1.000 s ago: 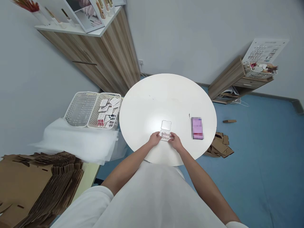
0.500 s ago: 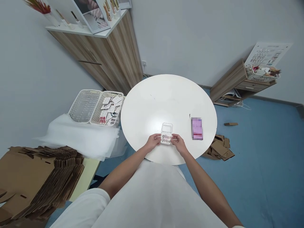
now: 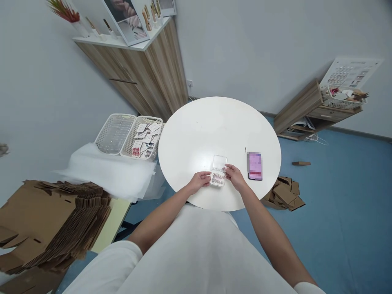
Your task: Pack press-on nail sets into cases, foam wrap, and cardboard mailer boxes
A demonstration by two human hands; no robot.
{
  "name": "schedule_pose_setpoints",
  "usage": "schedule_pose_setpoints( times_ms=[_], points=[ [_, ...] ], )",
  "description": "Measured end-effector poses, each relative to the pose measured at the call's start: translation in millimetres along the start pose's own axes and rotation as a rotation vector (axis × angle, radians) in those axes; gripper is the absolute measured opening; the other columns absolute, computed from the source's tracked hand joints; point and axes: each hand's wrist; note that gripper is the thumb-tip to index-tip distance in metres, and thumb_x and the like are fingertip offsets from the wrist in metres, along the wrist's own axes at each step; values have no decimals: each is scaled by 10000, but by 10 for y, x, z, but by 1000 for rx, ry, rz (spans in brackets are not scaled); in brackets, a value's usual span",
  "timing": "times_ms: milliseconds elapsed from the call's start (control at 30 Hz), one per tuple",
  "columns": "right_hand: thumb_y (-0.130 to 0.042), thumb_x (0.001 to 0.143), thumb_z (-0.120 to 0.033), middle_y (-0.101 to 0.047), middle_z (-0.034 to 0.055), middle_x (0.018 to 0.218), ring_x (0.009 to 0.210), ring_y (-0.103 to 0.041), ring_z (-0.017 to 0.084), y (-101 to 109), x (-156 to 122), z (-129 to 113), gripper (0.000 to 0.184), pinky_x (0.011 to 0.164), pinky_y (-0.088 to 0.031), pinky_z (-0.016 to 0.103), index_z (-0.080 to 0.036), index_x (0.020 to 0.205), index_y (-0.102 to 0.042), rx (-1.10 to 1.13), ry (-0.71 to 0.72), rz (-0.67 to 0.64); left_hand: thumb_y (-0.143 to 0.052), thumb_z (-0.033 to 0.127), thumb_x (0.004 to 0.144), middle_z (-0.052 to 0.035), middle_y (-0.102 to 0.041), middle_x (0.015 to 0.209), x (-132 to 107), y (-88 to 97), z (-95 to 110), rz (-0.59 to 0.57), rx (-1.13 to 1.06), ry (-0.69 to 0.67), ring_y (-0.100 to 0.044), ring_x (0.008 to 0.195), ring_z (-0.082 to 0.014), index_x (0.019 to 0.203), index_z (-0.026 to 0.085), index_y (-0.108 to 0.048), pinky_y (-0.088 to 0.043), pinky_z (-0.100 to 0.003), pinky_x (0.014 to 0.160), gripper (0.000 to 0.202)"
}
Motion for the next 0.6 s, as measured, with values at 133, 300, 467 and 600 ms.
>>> schedule_pose_setpoints(
  times_ms=[133,300,467,600],
  points=[
    [-650,609,-309,-588,-1,975,823,-561,135,13,-84,-14,269,708,-459,301,-260,852,-546,45,38,-69,-723,230,609,-41,-624,770,-14,7,-6,0,-44,30,-563,639,-84,992,149,-582,-467,-262,656,416],
    [-629,621,-314,-569,1,986,843,-562,154,-12,-204,15,205,699,-480,332,-246,798,-552,92,27,-139,-698,208,642,-46,-623,822,-4,-34,-4,11,-119,46,-562,659,-75,997,152,-579,-471,-238,661,379],
    [-586,664,-321,-577,11,1024,852,-577,165,-44,-292,68,250,706,-493,340,-269,905,-545,96,35,-72,-668,195,671,-47,-625,835,5,-92,33,65,-131,46,-556,645,-70,1008,150,-575,-476,-236,658,353],
    [-572,697,-381,-587,24,1016,816,-601,167,-63,-381,162,365,714,-506,355,-290,1041,-488,47,11,-19,-664,204,676,-51,-621,855,4,-93,38,84,-149,30,-560,664,-75,1026,155,-570,-479,-237,664,366]
  ],
)
Point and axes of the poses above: each hand's wrist, its own x-axis towards the middle knuckle, its own y-axis out of the back of the hand, z = x × y
